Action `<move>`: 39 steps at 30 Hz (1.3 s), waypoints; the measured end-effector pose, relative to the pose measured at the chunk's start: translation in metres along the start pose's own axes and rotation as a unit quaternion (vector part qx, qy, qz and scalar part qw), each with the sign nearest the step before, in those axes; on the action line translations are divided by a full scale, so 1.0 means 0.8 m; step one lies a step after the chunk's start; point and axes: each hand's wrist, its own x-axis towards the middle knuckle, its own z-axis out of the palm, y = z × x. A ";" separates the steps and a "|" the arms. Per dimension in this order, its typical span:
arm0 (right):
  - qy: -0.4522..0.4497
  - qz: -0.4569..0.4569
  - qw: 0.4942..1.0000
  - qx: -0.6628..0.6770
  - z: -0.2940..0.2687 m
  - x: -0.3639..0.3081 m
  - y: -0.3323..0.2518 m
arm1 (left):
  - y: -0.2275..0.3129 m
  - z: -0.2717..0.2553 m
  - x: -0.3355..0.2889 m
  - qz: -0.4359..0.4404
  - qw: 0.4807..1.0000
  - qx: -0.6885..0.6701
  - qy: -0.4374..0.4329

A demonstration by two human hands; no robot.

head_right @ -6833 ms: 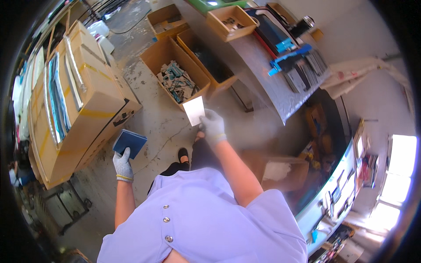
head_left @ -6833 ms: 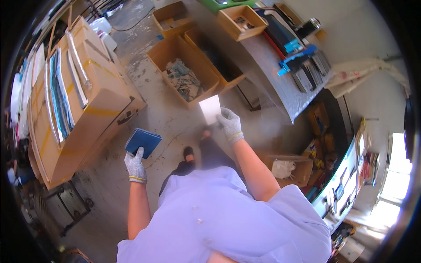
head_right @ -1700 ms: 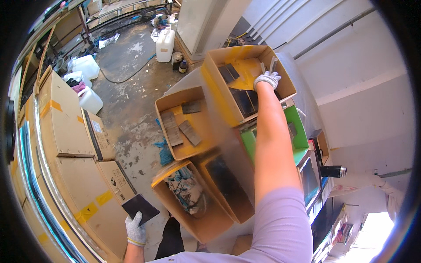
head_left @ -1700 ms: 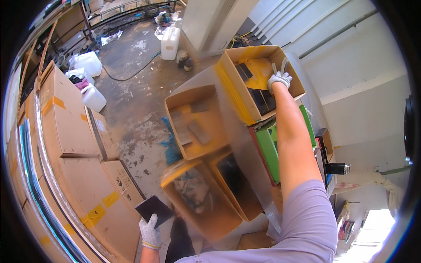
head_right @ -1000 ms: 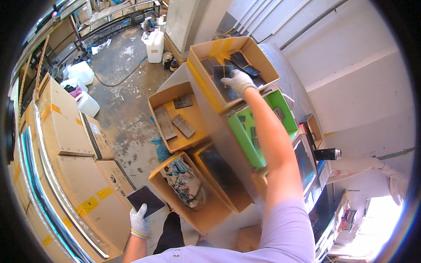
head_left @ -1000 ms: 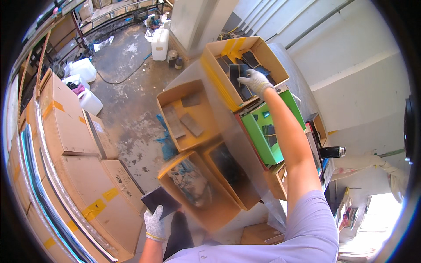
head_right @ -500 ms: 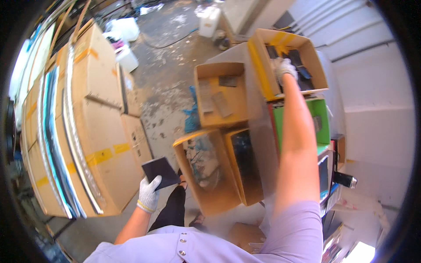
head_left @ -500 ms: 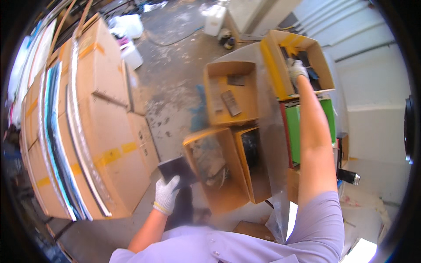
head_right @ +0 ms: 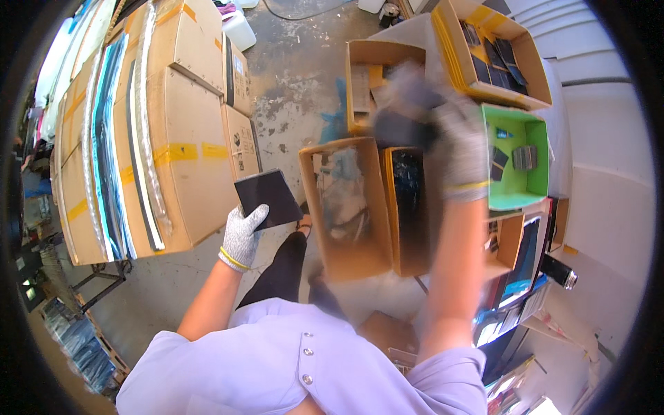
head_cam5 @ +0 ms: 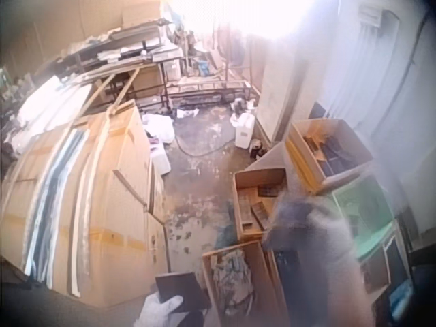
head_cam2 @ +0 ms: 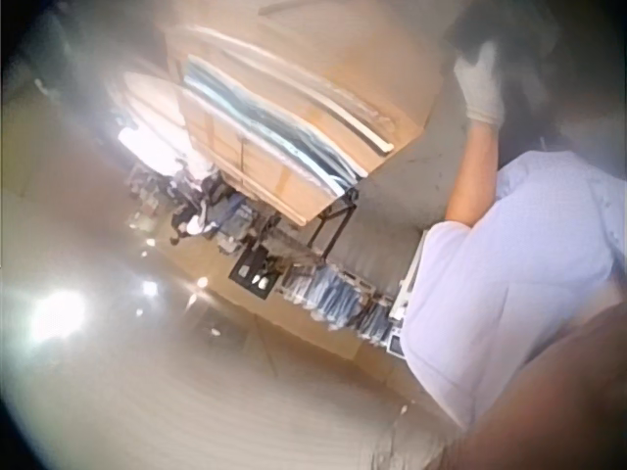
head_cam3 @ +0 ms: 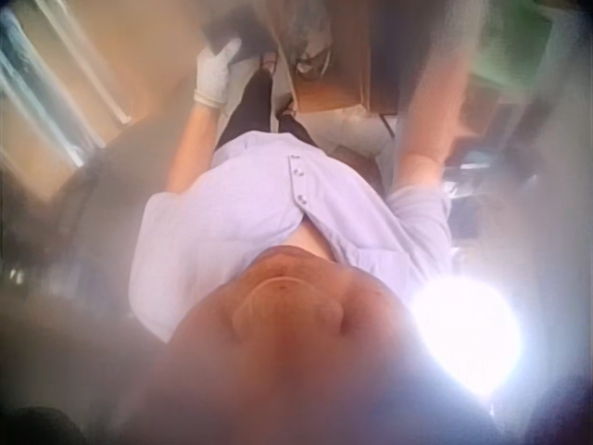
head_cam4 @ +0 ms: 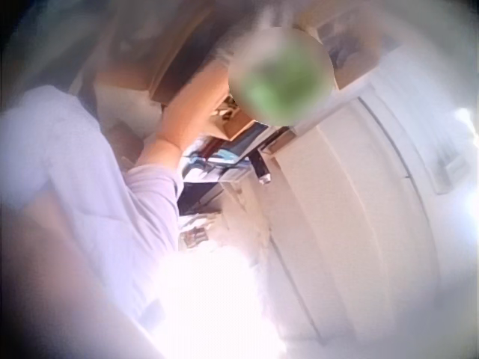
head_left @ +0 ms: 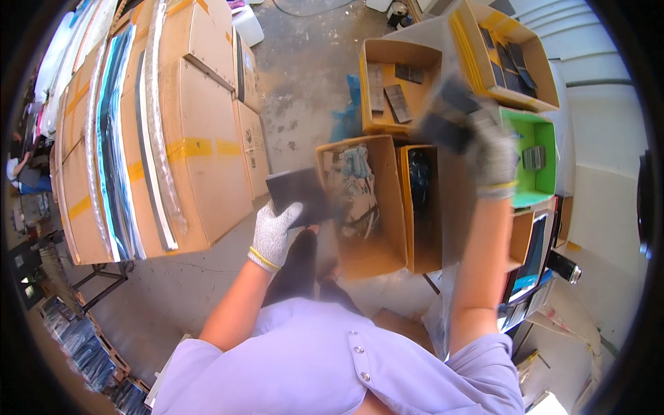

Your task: The person measures and marks dark rectangular strips on a table using a ruler and pencil, then uses a utility knife to cut the strips, and finally sorts and stacks the cut pieces into cardboard boxes.

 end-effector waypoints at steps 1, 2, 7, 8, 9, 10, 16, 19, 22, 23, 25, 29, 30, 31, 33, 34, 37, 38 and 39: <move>0.064 0.203 0.931 0.298 0.051 -0.043 -0.038 | -0.004 0.002 -0.013 0.008 1.000 0.005 -0.005; 0.015 0.188 0.944 0.270 0.077 -0.083 -0.042 | -0.007 0.007 -0.025 0.023 0.999 0.015 -0.017; -0.137 0.314 0.865 0.367 0.144 -0.216 -0.089 | -0.020 0.006 -0.109 0.009 0.995 0.095 -0.018; -0.136 0.321 0.855 0.384 0.139 -0.231 -0.099 | -0.021 0.008 -0.127 0.012 0.995 0.101 -0.010; -0.132 0.325 0.848 0.397 0.136 -0.247 -0.106 | -0.027 0.007 -0.144 0.014 0.994 0.108 -0.002; -0.127 0.328 0.843 0.407 0.132 -0.260 -0.112 | -0.037 0.006 -0.156 0.032 0.995 0.095 -0.007; -0.125 0.300 0.843 0.428 0.130 -0.339 -0.126 | -0.066 -0.002 -0.233 0.081 0.985 0.140 -0.063; -0.106 0.296 0.832 0.456 0.139 -0.371 -0.133 | -0.076 0.001 -0.260 0.127 0.973 0.184 -0.064; -0.095 0.273 0.819 0.495 0.146 -0.395 -0.149 | -0.078 -0.011 -0.278 0.153 0.956 0.238 -0.071; -0.094 0.261 0.815 0.509 0.148 -0.401 -0.153 | -0.081 -0.015 -0.283 0.137 0.963 0.224 -0.063; -0.125 0.225 0.843 0.473 0.154 -0.412 -0.153 | -0.088 -0.023 -0.292 0.106 0.974 0.196 -0.045; -0.136 0.196 0.854 0.463 0.165 -0.431 -0.163 | -0.100 -0.039 -0.309 0.068 0.991 0.107 -0.028; -0.140 0.196 0.848 0.472 0.167 -0.435 -0.167 | -0.103 -0.042 -0.311 0.069 0.993 0.094 -0.021; -0.145 0.197 0.842 0.482 0.166 -0.438 -0.173 | -0.104 -0.044 -0.313 0.069 0.994 0.081 -0.014; -0.151 0.196 0.829 0.501 0.168 -0.445 -0.182 | -0.108 -0.050 -0.316 0.078 0.994 0.069 -0.029; -0.153 0.196 0.823 0.511 0.170 -0.448 -0.186 | -0.110 -0.053 -0.318 0.083 0.994 0.063 -0.037; -0.151 0.188 0.816 0.526 0.175 -0.454 -0.196 | -0.113 -0.060 -0.324 0.116 0.991 0.062 -0.036; -0.150 0.185 0.815 0.529 0.176 -0.455 -0.198 | -0.112 -0.061 -0.327 0.106 0.992 0.059 -0.035; -0.156 0.184 0.812 0.532 0.177 -0.456 -0.198 | -0.109 -0.062 -0.331 0.097 0.993 0.056 -0.034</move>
